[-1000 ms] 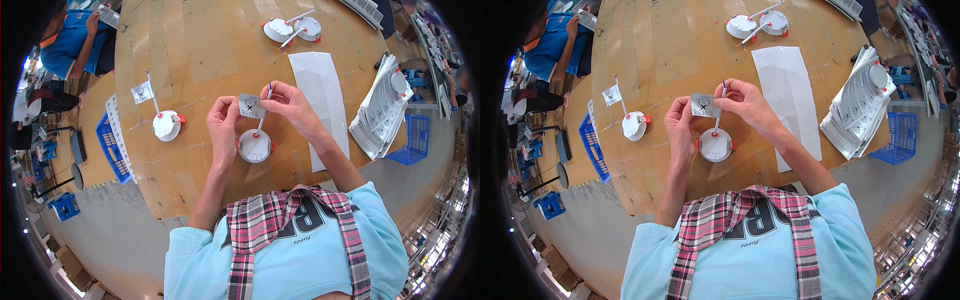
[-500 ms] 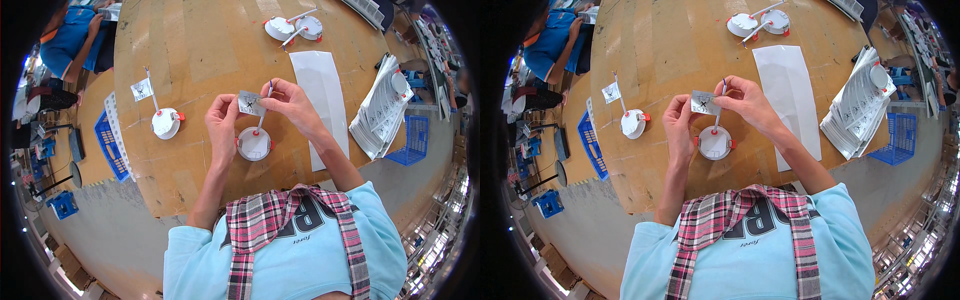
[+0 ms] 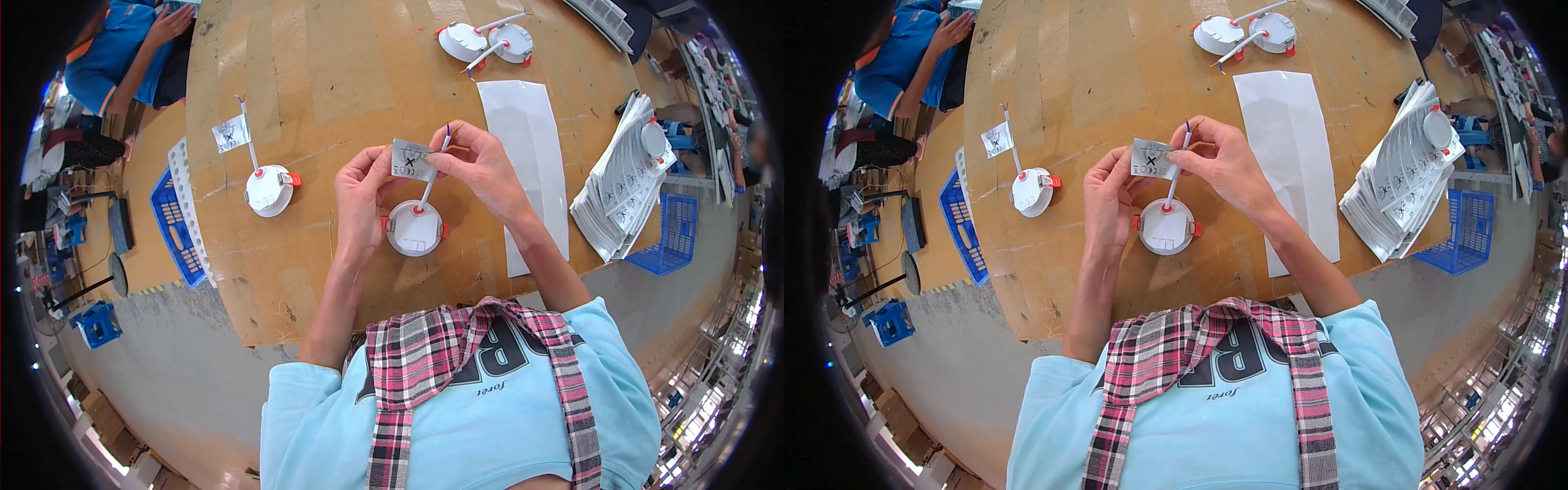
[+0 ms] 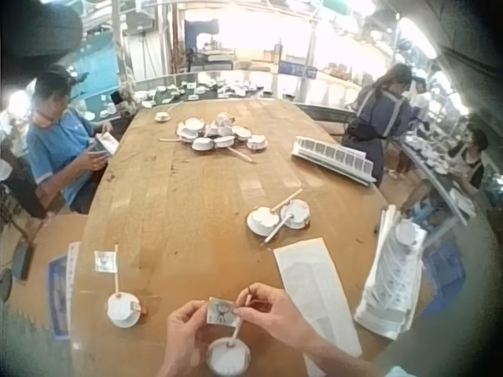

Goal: The recorder is assembling small LED light panels by applying adhesive labels and connecting wires.

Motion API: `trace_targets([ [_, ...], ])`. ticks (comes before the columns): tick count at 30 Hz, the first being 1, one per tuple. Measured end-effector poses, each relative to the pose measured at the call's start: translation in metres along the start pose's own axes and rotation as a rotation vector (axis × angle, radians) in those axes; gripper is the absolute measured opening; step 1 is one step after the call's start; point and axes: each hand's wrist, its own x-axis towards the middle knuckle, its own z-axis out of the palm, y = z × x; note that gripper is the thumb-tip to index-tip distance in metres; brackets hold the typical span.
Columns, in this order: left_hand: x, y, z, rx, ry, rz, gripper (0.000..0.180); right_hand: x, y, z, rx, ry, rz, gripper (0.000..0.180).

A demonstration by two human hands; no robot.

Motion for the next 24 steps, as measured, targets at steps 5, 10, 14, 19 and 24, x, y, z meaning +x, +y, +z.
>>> trace_targets([
  [5, 0.001, 0.001, -0.004, -0.015, 0.002, -0.063, 0.019, 0.0, 0.002, 0.001, -0.017, 0.016, -0.007, 0.01],
  [10, 0.002, 0.002, -0.006, -0.067, -0.011, -0.11, 0.024, -0.001, 0.001, 0.004, -0.041, 0.023, -0.012, 0.012],
  [14, 0.001, 0.003, -0.006, -0.083, -0.033, -0.129, 0.024, 0.0, 0.0, 0.008, -0.032, 0.035, -0.026, 0.012],
  [19, 0.001, 0.01, -0.001, -0.076, -0.043, -0.197, 0.048, -0.001, 0.0, 0.007, -0.058, 0.058, -0.027, 0.01],
  [24, 0.0, 0.011, -0.005, -0.042, -0.028, -0.106, 0.058, -0.002, 0.002, 0.005, -0.022, 0.084, -0.033, 0.01],
])
